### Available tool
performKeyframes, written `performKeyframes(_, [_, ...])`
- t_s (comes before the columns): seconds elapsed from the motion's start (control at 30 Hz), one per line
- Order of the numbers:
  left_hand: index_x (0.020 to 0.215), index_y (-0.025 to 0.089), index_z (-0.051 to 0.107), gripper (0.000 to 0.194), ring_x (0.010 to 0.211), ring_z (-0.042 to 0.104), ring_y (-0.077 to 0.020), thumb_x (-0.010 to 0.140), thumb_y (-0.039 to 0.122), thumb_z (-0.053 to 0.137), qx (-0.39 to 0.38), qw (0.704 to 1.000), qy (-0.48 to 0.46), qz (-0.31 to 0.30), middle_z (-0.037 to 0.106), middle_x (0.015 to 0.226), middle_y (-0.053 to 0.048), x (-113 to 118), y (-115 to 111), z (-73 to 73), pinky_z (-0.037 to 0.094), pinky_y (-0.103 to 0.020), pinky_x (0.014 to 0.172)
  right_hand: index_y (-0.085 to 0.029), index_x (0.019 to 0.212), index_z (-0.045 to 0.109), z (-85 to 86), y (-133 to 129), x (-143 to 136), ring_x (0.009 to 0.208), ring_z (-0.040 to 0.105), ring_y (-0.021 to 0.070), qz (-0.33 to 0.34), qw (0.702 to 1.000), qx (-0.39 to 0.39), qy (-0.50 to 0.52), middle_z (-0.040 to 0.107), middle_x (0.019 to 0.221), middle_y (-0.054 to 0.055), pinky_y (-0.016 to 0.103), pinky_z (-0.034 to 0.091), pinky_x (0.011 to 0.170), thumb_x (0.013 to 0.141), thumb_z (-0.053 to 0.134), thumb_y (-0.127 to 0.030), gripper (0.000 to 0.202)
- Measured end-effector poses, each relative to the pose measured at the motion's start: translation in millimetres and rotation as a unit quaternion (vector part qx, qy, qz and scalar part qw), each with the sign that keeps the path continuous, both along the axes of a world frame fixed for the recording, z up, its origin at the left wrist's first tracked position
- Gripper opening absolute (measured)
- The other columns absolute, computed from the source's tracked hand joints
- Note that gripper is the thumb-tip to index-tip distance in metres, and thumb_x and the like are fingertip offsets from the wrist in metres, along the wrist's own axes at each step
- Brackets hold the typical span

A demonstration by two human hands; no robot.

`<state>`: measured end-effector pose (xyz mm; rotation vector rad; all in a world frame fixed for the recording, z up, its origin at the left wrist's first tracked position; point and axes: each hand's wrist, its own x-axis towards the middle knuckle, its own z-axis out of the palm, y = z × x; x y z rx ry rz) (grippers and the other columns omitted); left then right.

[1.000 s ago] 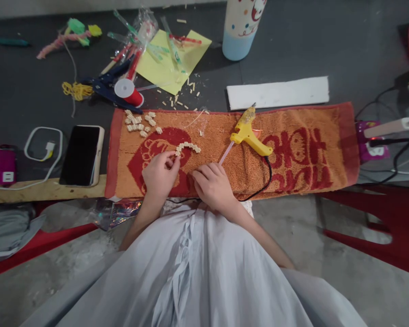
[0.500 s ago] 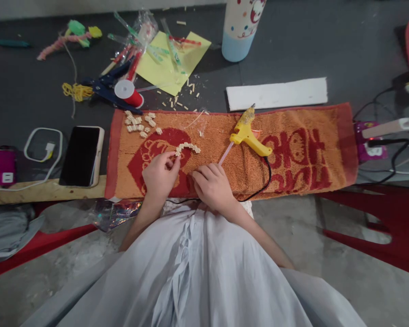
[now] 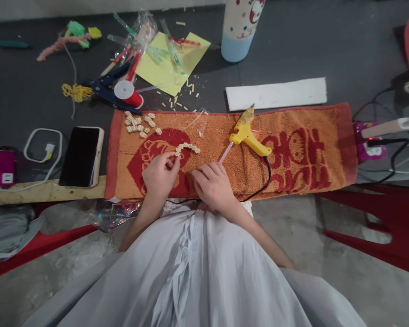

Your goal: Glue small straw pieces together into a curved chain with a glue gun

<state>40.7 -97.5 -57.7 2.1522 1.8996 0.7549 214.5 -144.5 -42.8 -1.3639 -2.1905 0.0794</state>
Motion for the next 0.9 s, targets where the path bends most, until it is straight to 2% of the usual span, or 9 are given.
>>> performKeyframes(0.17, [0.098,0.022,0.071,0.017,0.070,0.067,-0.0159,0.091,0.034,0.061,0.012,1.000,-0.004,0.002,0.070,0.071,0.000,-0.1,-0.6,-3.2,0.044,-0.026,0.067,-0.018,0.112,0.069,13.7,9.6,5.4,0.099,0.053,0.0237,-0.081,0.995,-0.005,-0.058,0.068,0.106,0.010,0.038,0.042,0.089,0.096,0.053,-0.022,0.023])
performKeyframes(0.27, [0.097,0.022,0.071,0.016,0.069,0.066,-0.0161,0.090,0.033,0.062,0.021,1.000,-0.003,0.004,0.069,0.070,0.000,0.1,-1.0,-4.1,0.043,-0.026,0.066,-0.019,0.123,0.066,19.9,18.0,8.2,0.112,0.050,0.0276,-0.110,0.987,-0.042,-0.106,0.064,0.120,0.013,0.043,0.040,0.097,0.094,0.050,-0.017,0.033])
performKeyframes(0.4, [0.097,0.022,0.072,0.015,0.069,0.066,-0.0166,0.090,0.033,0.063,0.024,1.000,-0.002,0.003,0.070,0.070,0.000,0.5,-1.0,-4.5,0.043,-0.026,0.065,-0.020,0.126,0.066,24.0,28.5,7.7,0.123,0.045,0.0301,-0.111,0.981,-0.086,-0.133,0.059,0.131,0.014,0.046,0.036,0.104,0.090,0.048,-0.011,0.042])
performKeyframes(0.6, [0.098,0.022,0.072,0.018,0.070,0.066,-0.0169,0.091,0.034,0.061,0.010,1.000,0.001,0.008,0.070,0.072,0.000,0.3,-0.5,-4.6,0.044,-0.026,0.066,-0.023,0.131,0.063,27.2,42.9,0.2,0.126,0.041,0.0305,-0.086,0.980,-0.120,-0.135,0.055,0.136,0.013,0.046,0.034,0.105,0.089,0.046,-0.011,0.047])
performKeyframes(0.9, [0.099,0.022,0.071,0.020,0.072,0.066,-0.0165,0.091,0.036,0.060,-0.015,1.000,0.004,0.008,0.070,0.073,-0.001,0.4,-1.8,-2.2,0.044,-0.026,0.067,-0.022,0.128,0.064,26.0,47.3,-2.4,0.122,0.044,0.0303,-0.074,0.985,-0.104,-0.114,0.057,0.132,0.013,0.046,0.035,0.103,0.090,0.044,-0.012,0.044])
